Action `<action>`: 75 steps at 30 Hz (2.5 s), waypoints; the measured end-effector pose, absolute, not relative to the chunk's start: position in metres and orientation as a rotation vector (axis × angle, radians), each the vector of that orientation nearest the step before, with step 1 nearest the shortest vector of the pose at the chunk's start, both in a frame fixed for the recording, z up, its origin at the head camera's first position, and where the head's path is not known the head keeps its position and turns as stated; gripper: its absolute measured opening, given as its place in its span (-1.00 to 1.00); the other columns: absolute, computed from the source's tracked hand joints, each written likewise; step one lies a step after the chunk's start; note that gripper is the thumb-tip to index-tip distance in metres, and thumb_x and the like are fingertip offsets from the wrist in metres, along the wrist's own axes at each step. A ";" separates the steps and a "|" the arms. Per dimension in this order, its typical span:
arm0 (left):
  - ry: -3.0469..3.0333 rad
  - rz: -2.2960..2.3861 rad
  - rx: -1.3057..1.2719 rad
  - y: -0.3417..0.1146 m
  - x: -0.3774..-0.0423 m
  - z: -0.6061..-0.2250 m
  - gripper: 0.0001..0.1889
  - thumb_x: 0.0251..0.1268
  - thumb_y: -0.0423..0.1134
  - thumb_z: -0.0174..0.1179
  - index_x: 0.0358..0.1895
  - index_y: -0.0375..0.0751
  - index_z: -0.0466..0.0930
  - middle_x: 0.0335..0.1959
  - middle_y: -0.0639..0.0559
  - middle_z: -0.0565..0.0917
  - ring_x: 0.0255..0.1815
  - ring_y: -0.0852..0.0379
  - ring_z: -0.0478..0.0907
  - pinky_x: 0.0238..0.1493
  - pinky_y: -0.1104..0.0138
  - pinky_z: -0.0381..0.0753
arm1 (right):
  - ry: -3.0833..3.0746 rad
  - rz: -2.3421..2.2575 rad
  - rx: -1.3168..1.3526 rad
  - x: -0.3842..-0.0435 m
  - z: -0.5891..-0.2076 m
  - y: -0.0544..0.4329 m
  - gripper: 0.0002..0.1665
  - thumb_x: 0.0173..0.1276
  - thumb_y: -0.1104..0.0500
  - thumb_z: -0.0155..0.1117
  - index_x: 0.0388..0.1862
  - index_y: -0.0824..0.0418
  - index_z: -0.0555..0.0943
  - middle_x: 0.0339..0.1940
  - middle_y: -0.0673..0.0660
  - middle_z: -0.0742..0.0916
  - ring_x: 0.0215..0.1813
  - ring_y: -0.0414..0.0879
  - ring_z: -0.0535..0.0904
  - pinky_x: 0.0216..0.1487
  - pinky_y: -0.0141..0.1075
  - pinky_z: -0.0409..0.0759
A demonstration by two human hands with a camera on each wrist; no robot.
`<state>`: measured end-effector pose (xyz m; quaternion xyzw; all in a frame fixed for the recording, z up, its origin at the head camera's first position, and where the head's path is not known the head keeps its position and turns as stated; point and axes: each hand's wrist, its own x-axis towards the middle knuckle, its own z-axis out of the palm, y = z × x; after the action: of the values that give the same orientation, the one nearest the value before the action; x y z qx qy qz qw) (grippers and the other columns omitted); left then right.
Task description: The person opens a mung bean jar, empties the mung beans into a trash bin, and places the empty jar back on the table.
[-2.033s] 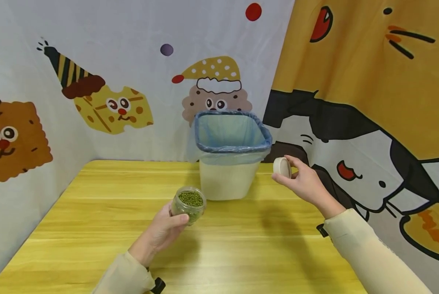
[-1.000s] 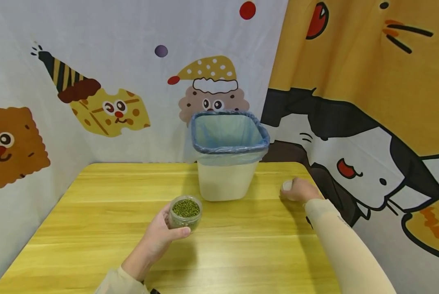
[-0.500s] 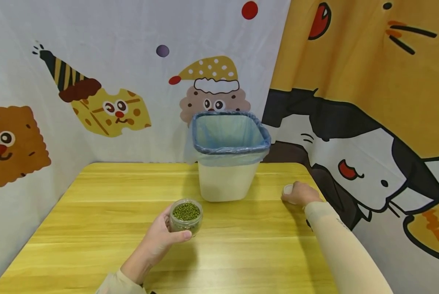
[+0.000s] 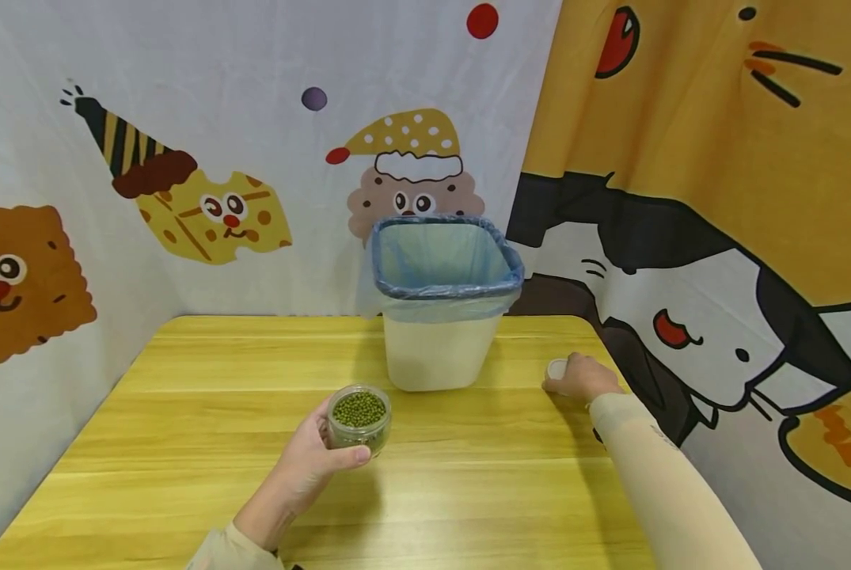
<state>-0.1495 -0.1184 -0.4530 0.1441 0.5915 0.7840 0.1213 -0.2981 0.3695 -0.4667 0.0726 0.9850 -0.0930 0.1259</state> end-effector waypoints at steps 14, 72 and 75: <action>1.724 2.298 0.400 -0.123 -0.148 -0.452 -0.01 0.16 -0.42 0.52 0.62 -0.40 0.13 0.29 0.07 0.65 0.29 0.08 0.64 0.35 0.29 0.66 | 2.904 -0.325 0.141 -0.278 -0.443 0.372 0.33 0.41 -0.46 0.28 0.64 0.56 0.11 0.50 0.63 0.40 0.29 0.45 0.50 0.22 0.43 0.49; 2.082 2.244 0.174 -0.153 -0.143 -0.430 -0.13 0.29 -0.42 0.45 0.63 -0.20 0.23 0.29 0.17 0.64 0.27 0.22 0.64 0.23 0.40 0.69 | 3.768 -0.143 -1.360 -0.235 -0.350 0.186 -0.20 0.41 0.00 0.55 0.56 0.15 0.49 0.52 0.43 0.54 0.62 0.40 0.37 0.66 0.31 0.27; 2.120 2.229 0.165 -0.157 -0.144 -0.429 -0.15 0.30 -0.41 0.45 0.62 -0.16 0.25 0.30 0.16 0.64 0.27 0.22 0.63 0.22 0.41 0.69 | 3.743 -0.096 -1.342 -0.235 -0.351 0.184 -0.19 0.42 -0.02 0.54 0.56 0.16 0.48 0.50 0.41 0.57 0.60 0.38 0.41 0.67 0.26 0.29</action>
<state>-0.1439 -0.1569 -0.4286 0.0534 0.6877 0.7233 0.0305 -0.2348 0.1843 -0.3511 -0.3084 0.8601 -0.0220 -0.4057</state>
